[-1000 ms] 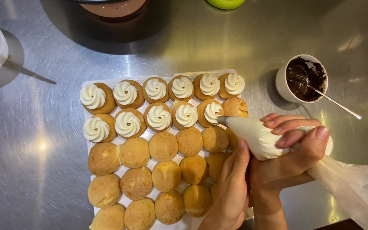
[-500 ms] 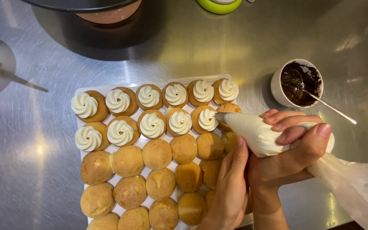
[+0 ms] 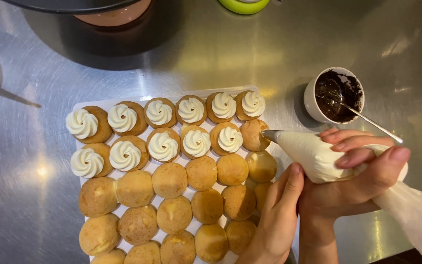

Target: The person arranges small pastries on a tray and uses a piping bag to fill each one with cream.

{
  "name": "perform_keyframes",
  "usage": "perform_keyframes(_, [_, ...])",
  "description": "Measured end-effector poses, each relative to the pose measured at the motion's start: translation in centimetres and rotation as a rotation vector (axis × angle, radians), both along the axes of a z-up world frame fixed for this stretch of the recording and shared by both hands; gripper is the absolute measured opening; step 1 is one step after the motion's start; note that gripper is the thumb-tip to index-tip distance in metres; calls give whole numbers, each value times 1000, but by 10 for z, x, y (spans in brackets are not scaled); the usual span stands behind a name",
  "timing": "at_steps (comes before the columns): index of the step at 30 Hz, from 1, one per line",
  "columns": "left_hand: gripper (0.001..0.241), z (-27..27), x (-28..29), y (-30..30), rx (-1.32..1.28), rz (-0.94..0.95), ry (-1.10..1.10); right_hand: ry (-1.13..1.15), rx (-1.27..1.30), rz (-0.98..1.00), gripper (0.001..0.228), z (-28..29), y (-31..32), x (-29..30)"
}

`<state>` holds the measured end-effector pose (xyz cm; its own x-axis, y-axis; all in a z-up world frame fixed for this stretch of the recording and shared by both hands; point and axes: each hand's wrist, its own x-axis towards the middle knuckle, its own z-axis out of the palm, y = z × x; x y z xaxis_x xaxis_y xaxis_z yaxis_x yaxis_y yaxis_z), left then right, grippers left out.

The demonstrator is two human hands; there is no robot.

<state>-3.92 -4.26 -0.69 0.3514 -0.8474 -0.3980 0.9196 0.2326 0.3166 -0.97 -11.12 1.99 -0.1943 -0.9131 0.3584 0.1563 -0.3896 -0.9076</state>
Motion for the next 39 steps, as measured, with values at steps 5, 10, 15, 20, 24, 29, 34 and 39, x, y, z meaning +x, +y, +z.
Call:
perform_keyframes(5, [55, -2, -2, -1, 9, 8, -1, -13, -10, 1, 55, -3, 0, -3])
perform_keyframes(10, [56, 2, -1, -4, 5, -12, 33, 23, -29, -28, 57, -3, -4, -3])
perform_keyframes(15, [57, 0, 5, -5, 50, -20, 16, -9, -43, -9, 56, -4, -4, 5])
perform_keyframes(20, [54, -1, 6, -6, 58, 4, 11, 9, -90, 6, 55, 0, -2, 13])
perform_keyframes(24, [54, 3, 10, -2, 47, 28, -21, 17, -73, -16, 56, 1, 1, 16])
perform_keyframes(29, [56, -1, 5, 0, 40, 66, 27, 15, -17, 8, 58, 4, 8, 14])
perform_keyframes(34, [58, -7, -2, 4, 22, 83, 86, 38, 21, 4, 59, 5, 15, 11])
perform_keyframes(39, [60, -10, -9, 7, 46, 92, 188, 20, 25, 51, 58, 1, 16, 4])
